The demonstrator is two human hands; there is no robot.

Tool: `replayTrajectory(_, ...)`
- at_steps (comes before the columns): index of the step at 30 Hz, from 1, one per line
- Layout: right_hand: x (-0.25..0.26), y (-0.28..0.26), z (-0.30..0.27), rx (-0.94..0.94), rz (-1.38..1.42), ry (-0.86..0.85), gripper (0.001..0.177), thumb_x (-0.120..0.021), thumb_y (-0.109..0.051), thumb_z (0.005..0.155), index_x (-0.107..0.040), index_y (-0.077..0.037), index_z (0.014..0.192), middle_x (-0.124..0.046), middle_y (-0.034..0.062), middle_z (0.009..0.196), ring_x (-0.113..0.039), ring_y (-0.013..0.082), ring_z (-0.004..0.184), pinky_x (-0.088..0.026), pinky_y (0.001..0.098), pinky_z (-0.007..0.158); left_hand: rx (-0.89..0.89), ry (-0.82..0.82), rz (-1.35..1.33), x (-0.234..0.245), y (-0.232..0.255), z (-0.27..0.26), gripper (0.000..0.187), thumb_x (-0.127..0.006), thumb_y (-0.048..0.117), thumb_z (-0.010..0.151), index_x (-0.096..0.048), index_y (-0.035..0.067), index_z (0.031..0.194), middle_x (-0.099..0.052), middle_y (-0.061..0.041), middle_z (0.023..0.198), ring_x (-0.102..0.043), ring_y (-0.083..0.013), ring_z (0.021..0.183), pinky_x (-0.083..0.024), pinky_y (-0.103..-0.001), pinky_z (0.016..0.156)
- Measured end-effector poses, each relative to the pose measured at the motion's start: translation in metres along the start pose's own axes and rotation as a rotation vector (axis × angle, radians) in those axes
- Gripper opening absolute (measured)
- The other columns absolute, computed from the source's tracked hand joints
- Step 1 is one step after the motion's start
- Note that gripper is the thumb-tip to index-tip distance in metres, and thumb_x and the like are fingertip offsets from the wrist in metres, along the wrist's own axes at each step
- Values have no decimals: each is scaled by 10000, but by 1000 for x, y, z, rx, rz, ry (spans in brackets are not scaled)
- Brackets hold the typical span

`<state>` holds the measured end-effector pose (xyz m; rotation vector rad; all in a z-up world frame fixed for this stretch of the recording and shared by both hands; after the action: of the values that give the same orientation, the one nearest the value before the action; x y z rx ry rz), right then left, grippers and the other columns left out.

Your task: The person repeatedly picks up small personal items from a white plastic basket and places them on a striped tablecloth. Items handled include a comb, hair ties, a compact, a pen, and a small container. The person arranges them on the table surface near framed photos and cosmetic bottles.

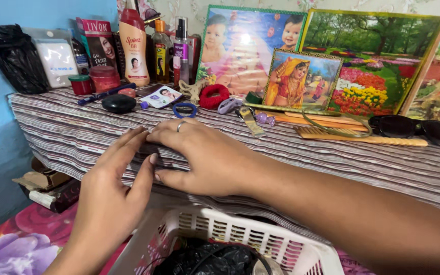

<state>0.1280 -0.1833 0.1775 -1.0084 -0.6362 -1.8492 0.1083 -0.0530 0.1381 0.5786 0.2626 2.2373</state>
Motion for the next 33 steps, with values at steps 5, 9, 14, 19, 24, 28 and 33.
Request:
replayTrajectory(5, 6, -11, -17, 6, 18, 41, 576, -701, -314, 863, -612, 11, 1331, -617, 178, 1398, -561, 355, 1339, -432, 437, 1139, -15, -9, -31, 2, 15, -9, 423, -665, 141, 900, -648, -42, 1281, -664, -231, 1341, -642, -375, 1249, -488, -402, 1027)
replayTrajectory(9, 10, -17, -28, -1, 47, 50, 566, -711, -310, 871, -612, 11, 1326, -632, 175, 1374, -558, 354, 1343, -431, 441, 1148, -6, -21, -62, 2, 25, -17, 433, -665, 134, 896, -647, -19, 1301, -686, -218, 1293, -671, -373, 1190, -510, -399, 988)
replayTrajectory(14, 15, -26, -44, -13, 37, 68, 534, -715, -295, 895, -616, 7, 1324, -639, 177, 1356, -554, 356, 1354, -432, 450, 1145, 30, -50, -113, 2, 33, -24, 408, -697, 127, 865, -666, 1, 1252, -722, -176, 1161, -717, -321, 1084, -544, -372, 901)
replayTrajectory(19, 22, -35, -60, -14, 23, 73, 493, -709, -293, 917, -632, -1, 1306, -666, 155, 1316, -584, 341, 1322, -438, 448, 1140, 71, -107, -158, -3, 38, -33, 421, -728, 146, 835, -679, 24, 1235, -740, -142, 1074, -756, -263, 1012, -568, -342, 820)
replayTrajectory(24, 23, -38, -73, -19, -23, 67, 413, -708, -296, 919, -676, -30, 1234, -705, 126, 1246, -655, 303, 1215, -327, 527, 1224, 88, -185, -341, -14, 42, -40, 391, -708, 170, 885, -658, 44, 1251, -737, -103, 1112, -758, -215, 998, -616, -269, 655)
replayTrajectory(28, 19, -35, -80, -58, -24, 20, 389, -720, -305, 898, -702, -58, 1199, -734, 104, 1184, -681, 275, 1159, -260, 564, 1249, 70, -237, -251, -19, 43, -43, 392, -720, 139, 839, -667, 18, 1208, -753, -129, 1067, -768, -227, 919, -591, -337, 771)
replayTrajectory(33, 16, -41, -90, -13, -54, 6, 379, -727, -300, 895, -700, -65, 1190, -738, 94, 1122, -685, 252, 1139, -246, 580, 1251, 107, -339, -223, -28, 40, -50, 395, -723, 189, 828, -679, 40, 1191, -765, -121, 1017, -773, -236, 866, -588, -345, 742)
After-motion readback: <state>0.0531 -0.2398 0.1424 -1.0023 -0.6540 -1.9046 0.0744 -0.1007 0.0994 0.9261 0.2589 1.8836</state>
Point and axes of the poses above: each hand's wrist, its own z-axis towards the middle knuckle, its own x-axis out of the back of the hand, y = z × x, the point moved 8 cm from there along z, towards the middle knuckle
